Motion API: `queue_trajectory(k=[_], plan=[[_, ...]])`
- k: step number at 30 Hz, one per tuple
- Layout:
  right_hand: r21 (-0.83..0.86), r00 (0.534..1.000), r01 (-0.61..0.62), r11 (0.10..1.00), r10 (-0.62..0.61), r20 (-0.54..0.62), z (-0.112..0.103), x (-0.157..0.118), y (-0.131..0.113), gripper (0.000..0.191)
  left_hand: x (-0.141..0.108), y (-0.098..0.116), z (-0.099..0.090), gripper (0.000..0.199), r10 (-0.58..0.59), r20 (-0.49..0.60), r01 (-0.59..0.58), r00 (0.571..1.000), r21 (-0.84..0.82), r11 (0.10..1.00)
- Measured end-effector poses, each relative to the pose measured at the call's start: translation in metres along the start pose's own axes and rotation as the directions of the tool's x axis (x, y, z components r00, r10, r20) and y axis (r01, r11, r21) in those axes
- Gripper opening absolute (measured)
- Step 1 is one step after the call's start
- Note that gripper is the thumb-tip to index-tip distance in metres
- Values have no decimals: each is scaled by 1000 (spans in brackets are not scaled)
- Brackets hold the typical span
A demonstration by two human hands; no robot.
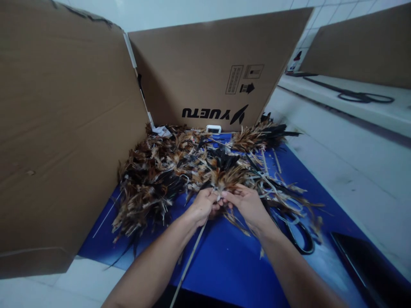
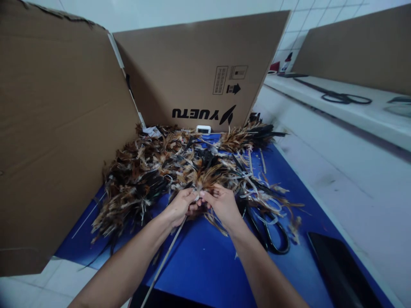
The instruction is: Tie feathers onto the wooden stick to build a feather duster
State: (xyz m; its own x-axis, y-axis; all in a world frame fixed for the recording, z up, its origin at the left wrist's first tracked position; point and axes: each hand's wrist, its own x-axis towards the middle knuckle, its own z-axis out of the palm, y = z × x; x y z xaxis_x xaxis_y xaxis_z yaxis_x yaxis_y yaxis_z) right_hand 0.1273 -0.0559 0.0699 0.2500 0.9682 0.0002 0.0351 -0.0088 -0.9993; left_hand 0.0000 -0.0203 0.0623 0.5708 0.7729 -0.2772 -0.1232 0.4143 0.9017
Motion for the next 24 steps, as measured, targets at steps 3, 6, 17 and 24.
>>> queue_trajectory(k=[3,6,17,24], plan=[[-23,1000,23,999,-24,-12,-1,1,9,30,-2,1,1,22,-9,32,9,999,-17,1000],[-13,999,24,1000,-25,-42,0,1,13,31,-2,1,1,19,-9,24,10,1000,-21,1000],[56,988,21,998,-12,-151,13,-4,11,32,-1,-2,3,16,-27,-30,26,999,-15,1000],[23,986,64,998,-60,-153,14,-3,27,31,3,-7,2,27,-43,-97,42,994,-17,999]])
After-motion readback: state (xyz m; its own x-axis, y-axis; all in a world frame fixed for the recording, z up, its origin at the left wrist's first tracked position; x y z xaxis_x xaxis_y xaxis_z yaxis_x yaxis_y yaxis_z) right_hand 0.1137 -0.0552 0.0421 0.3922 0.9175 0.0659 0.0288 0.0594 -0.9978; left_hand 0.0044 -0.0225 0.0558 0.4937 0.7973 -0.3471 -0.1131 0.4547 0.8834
